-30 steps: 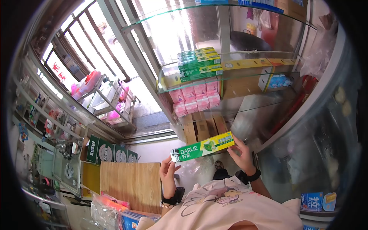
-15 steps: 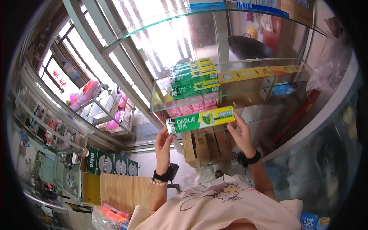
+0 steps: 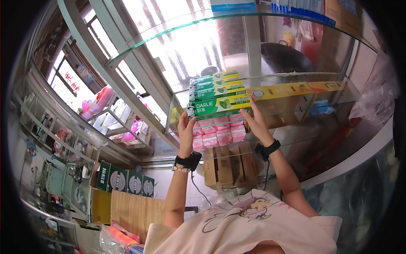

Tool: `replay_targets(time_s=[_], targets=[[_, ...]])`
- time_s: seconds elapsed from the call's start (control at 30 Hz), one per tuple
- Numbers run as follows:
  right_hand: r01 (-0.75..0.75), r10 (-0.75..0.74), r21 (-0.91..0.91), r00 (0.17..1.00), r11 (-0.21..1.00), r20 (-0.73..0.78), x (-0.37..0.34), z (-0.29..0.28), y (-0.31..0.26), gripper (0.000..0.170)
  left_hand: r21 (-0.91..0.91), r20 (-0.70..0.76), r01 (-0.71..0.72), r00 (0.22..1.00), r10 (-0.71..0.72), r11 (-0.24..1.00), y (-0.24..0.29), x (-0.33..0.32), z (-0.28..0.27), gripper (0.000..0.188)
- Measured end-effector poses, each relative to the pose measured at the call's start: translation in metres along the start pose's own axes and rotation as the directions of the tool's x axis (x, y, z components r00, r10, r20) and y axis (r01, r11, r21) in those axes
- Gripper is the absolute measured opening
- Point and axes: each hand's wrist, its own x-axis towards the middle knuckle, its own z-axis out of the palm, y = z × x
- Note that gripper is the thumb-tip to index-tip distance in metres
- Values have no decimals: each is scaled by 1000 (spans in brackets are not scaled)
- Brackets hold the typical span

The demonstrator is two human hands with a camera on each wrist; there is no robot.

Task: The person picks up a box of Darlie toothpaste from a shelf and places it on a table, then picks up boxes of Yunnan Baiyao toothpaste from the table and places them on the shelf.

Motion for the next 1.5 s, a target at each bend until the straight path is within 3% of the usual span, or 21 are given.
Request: replay_targets(time_s=[0.13, 0.23, 0.33, 0.73, 1.03, 1.17, 1.2, 1.27, 1.3, 1.37, 1.4, 1.47, 1.5], targets=[[-78, 73, 35, 990, 996, 122, 4, -2, 9, 77, 15, -13, -66, 998, 66, 998, -27, 11, 5, 49], [-26, 20, 50, 992, 998, 127, 9, 3, 19, 83, 80, -52, -65, 996, 69, 995, -29, 12, 7, 49], [-87, 83, 37, 991, 996, 103, 12, 13, 31, 85, 99, -12, -64, 998, 65, 993, -34, 21, 9, 50], [-32, 34, -13, 994, 999, 100, 21, 13, 50, 70, 204, 41, -56, 998, 49, 977, -44, 34, 3, 45], [-119, 125, -65, 987, 991, 104, 20, 10, 41, 69, 144, 82, -13, 997, 1, 989, -47, 32, -2, 41], [-83, 91, -90, 992, 992, 86, 10, 12, 51, 69, 118, 62, 33, 997, -40, 993, -45, 22, -2, 39], [-219, 231, -92, 960, 971, 160, 12, 6, 37, 70, 106, 44, 53, 997, -58, 993, -41, 21, 0, 40], [-43, 55, -113, 993, 993, 104, 12, 12, 53, 72, 49, 28, 83, 996, -84, 995, -38, 23, 1, 43], [-26, 38, -106, 993, 994, 114, 16, 12, 50, 72, 57, 18, 73, 997, -74, 996, -41, 23, 1, 44], [-213, 211, 13, 971, 977, 112, 21, 8, 27, 76, 105, 31, -9, 1000, 6, 994, -43, 32, 5, 56], [-220, 215, 27, 966, 975, 141, 18, 10, 20, 76, 120, 26, -43, 999, 41, 992, -43, 30, 5, 61], [-7, 4, -54, 998, 999, -70, 12, 15, 10, 79, 133, -60, -52, 996, 60, 990, -48, 15, -2, 68], [2, -4, -34, 999, 999, -43, 11, 16, 4, 79, 220, -90, -74, 991, 96, 973, -37, 4, -1, 67]])
